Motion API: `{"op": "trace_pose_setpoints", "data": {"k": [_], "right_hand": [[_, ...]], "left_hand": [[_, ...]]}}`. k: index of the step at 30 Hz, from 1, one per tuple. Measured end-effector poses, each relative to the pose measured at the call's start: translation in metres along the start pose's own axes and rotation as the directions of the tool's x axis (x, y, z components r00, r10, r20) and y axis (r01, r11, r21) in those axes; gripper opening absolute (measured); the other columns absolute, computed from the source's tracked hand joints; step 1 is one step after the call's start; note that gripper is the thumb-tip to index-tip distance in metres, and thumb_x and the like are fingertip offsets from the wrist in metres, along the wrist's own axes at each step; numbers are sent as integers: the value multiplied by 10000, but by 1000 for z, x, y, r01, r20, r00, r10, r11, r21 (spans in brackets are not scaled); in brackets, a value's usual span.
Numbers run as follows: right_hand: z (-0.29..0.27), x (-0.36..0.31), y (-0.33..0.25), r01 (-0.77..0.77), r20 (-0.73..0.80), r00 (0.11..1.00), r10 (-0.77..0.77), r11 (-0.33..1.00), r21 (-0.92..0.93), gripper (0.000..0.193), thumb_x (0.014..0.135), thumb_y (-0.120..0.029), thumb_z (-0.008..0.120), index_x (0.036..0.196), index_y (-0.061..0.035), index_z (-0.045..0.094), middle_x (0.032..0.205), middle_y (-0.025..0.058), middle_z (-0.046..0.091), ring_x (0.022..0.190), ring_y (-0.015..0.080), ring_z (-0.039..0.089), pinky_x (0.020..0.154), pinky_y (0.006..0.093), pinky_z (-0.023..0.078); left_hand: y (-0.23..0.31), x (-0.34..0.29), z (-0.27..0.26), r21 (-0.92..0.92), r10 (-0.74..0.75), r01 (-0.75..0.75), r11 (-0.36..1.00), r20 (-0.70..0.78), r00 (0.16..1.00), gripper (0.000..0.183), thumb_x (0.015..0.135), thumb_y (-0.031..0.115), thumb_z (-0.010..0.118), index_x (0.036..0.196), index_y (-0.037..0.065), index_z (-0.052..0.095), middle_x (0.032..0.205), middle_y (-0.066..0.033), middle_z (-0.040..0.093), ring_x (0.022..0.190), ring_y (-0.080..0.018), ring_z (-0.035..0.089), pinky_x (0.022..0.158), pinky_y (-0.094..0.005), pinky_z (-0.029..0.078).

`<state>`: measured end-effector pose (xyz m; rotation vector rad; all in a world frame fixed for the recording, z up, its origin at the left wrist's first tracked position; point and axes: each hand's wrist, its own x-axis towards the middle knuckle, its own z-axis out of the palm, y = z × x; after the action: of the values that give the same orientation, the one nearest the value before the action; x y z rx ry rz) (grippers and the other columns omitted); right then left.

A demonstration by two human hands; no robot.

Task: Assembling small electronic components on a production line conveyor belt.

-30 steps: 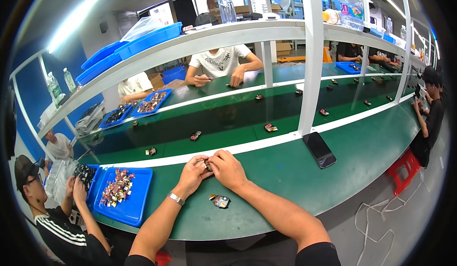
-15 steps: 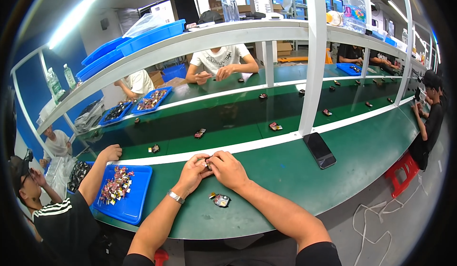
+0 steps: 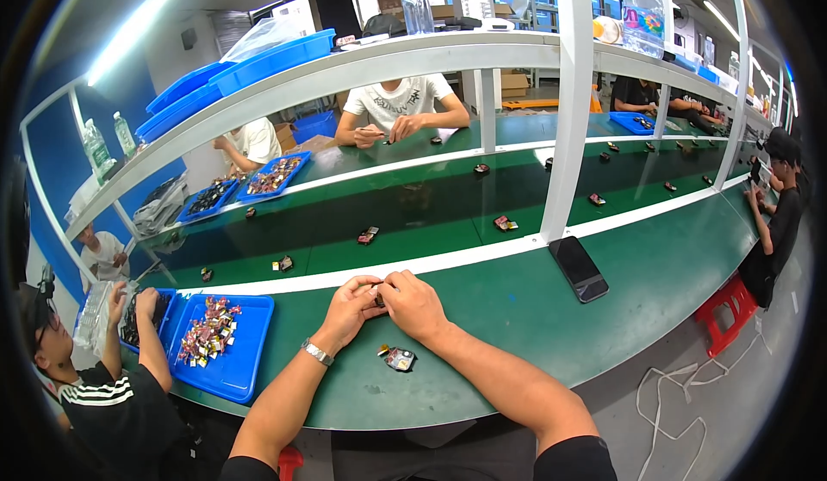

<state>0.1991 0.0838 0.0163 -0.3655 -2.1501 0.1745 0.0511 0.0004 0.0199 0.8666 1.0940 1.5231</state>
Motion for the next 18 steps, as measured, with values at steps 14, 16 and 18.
{"op": "trace_pose_setpoints", "data": {"k": [14, 16, 18], "right_hand": [[2, -3, -4, -138, 8, 990, 138, 984, 112, 100, 769, -71, 717, 866, -67, 693, 892, 41, 623, 833, 226, 627, 690, 348, 539], [4, -4, -6, -121, 1, 993, 121, 992, 42, 87, 772, -88, 718, 854, -71, 694, 892, 35, 619, 833, 224, 624, 688, 349, 540], [2, -4, -6, -116, -14, 993, 116, 993, 38, 85, 771, -91, 717, 852, -74, 694, 889, 30, 618, 835, 220, 622, 685, 347, 541]], "left_hand": [[-8, 2, 4, 134, 71, -60, 989, -78, 994, 208, 979, 41, 536, 1177, -20, 517, 1010, -79, 665, 927, -141, 655, 790, -293, 577], [-9, 1, 4, 149, 75, -66, 987, -58, 995, 222, 978, 31, 529, 1193, -23, 507, 1031, -83, 662, 938, -146, 656, 799, -293, 574], [-9, 2, 1, 119, 70, -67, 991, -14, 997, 233, 976, 23, 524, 1205, -19, 502, 1057, -85, 655, 960, -150, 650, 819, -303, 569]]}}
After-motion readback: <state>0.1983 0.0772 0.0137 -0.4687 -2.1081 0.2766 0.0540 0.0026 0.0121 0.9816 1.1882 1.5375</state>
